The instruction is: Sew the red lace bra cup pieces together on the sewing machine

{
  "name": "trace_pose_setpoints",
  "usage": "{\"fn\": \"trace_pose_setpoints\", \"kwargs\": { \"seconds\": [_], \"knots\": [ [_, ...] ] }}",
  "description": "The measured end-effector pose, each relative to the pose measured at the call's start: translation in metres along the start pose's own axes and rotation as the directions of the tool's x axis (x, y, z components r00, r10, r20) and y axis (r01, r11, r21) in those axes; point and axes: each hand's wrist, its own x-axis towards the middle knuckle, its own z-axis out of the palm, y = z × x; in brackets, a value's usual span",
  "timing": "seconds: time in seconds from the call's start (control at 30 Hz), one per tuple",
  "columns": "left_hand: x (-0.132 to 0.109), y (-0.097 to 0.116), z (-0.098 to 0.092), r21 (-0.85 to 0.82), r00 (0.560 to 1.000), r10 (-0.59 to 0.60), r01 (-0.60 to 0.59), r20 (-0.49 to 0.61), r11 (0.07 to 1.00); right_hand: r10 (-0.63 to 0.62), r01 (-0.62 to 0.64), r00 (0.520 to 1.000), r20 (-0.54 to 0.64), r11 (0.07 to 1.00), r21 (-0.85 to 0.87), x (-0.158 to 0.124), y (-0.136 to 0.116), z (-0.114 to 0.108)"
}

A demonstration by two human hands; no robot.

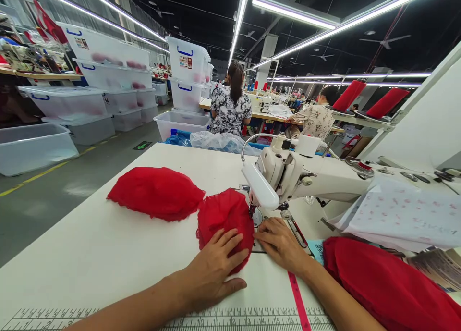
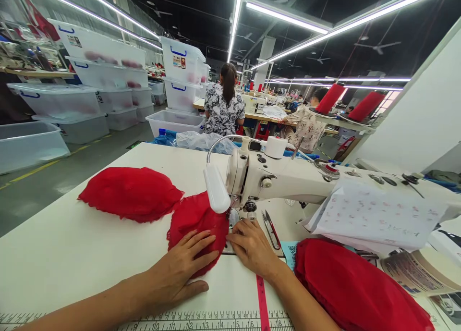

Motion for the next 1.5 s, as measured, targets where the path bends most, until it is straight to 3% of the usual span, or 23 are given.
{"fn": "trace_pose_setpoints", "kwargs": {
  "seconds": [0.5, 1.0, 1.1, 1.3, 1.5],
  "knots": [
    [0.009, -0.003, -0.003, 0.067, 0.999, -0.046, 0.044, 0.018, 0.997, 0.005, -0.007, 1.000, -0.022, 0.995, -0.097, 0.003, 0.005, 0.006],
    [0.044, 0.013, 0.008, 0.158, 0.952, -0.306, 0.304, -0.013, 0.940, 0.127, -0.135, 0.986, -0.111, 0.988, -0.072, 0.000, 0.008, 0.005],
    [0.040, 0.012, 0.002, 0.161, 0.963, -0.269, 0.266, -0.002, 0.951, 0.110, -0.118, 0.987, -0.119, 0.992, -0.054, -0.001, 0.006, 0.004],
    [0.023, 0.002, -0.013, 0.160, 0.999, 0.014, -0.019, 0.030, 0.987, 0.052, -0.051, 0.994, -0.097, 0.999, 0.008, 0.002, 0.000, 0.001],
    [0.020, -0.001, -0.002, 0.140, 0.998, 0.045, -0.038, -0.046, 0.989, -0.034, 0.034, 0.999, -0.009, 0.998, 0.060, 0.002, -0.006, 0.000]
  ]
}}
